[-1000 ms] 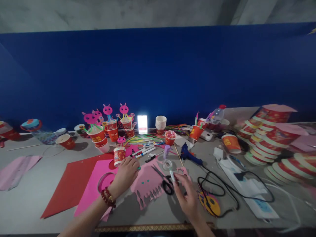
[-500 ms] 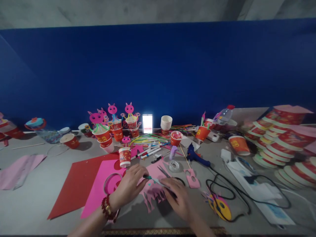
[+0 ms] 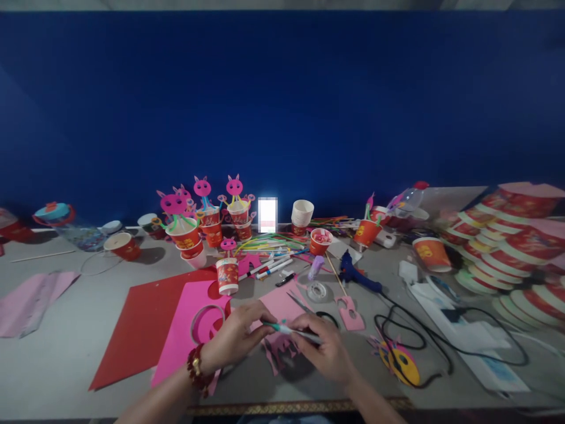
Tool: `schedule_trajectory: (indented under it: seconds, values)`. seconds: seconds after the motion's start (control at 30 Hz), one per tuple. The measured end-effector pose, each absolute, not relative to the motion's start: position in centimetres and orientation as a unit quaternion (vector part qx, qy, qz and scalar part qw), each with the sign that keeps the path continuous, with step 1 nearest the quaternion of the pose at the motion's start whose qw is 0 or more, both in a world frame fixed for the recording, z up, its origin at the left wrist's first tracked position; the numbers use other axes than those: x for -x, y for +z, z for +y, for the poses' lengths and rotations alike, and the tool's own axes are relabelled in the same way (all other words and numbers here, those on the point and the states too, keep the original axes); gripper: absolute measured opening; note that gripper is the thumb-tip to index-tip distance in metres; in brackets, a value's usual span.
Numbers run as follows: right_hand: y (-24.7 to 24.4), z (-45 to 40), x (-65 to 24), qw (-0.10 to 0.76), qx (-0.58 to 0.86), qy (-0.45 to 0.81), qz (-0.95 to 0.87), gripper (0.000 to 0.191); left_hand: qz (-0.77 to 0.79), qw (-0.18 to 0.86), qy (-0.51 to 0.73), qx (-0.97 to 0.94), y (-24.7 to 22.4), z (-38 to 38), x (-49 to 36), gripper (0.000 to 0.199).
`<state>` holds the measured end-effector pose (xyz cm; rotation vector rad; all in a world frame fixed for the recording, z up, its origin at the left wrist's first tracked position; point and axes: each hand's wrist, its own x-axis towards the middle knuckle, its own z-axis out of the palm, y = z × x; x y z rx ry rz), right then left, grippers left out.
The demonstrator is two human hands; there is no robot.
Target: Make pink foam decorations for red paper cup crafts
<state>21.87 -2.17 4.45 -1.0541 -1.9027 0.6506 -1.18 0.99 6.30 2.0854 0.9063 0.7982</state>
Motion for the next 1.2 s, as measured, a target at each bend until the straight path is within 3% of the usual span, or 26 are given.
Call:
schedule_trajectory:
  seconds: [0.3,0.47,0.57,0.6,0.7,0.8,1.0,1.2]
  values:
    - [3.4,-2.6,-20.7,0.433,0.434,0.294,-0.734,0.014,0.355,0.351,0.313,-0.808,4.9,-0.2,1.2,0.013]
    - [3.0,-2.7,-20.8,0.385,0.43,0.281,-0.766,0.015,0.368,0.364,0.256,-0.816,4.7,-0.3,1.3,0.006]
    - [3.7,-1.7,-21.3,0.342,0.42,0.238,-0.806,0.009,0.369,0.261,0.186,-0.872,5.3,0.9,1.5,0.011]
    - [3.9,-1.2,-21.6,0.34,0.427,0.212,-0.81,0.016,0.378,0.208,0.179,-0.884,5.5,1.6,1.6,0.011]
    - [4.0,-0.1,-22.8,0.388,0.482,0.123,-0.776,0.038,0.444,0.092,0.206,-0.867,5.9,4.0,1.8,0.017]
    - [3.0,-0.1,-24.0,0.447,0.523,0.083,-0.721,0.034,0.499,0.039,0.214,-0.839,5.5,6.2,1.5,0.018]
    - [0.7,-2.5,-24.8,0.407,0.51,0.129,-0.746,0.017,0.535,-0.003,0.168,-0.828,2.9,8.0,-0.7,0.015]
    - [0.8,-3.0,-24.2,0.361,0.495,0.165,-0.773,0.015,0.514,0.012,0.15,-0.845,2.9,6.6,-0.8,0.024]
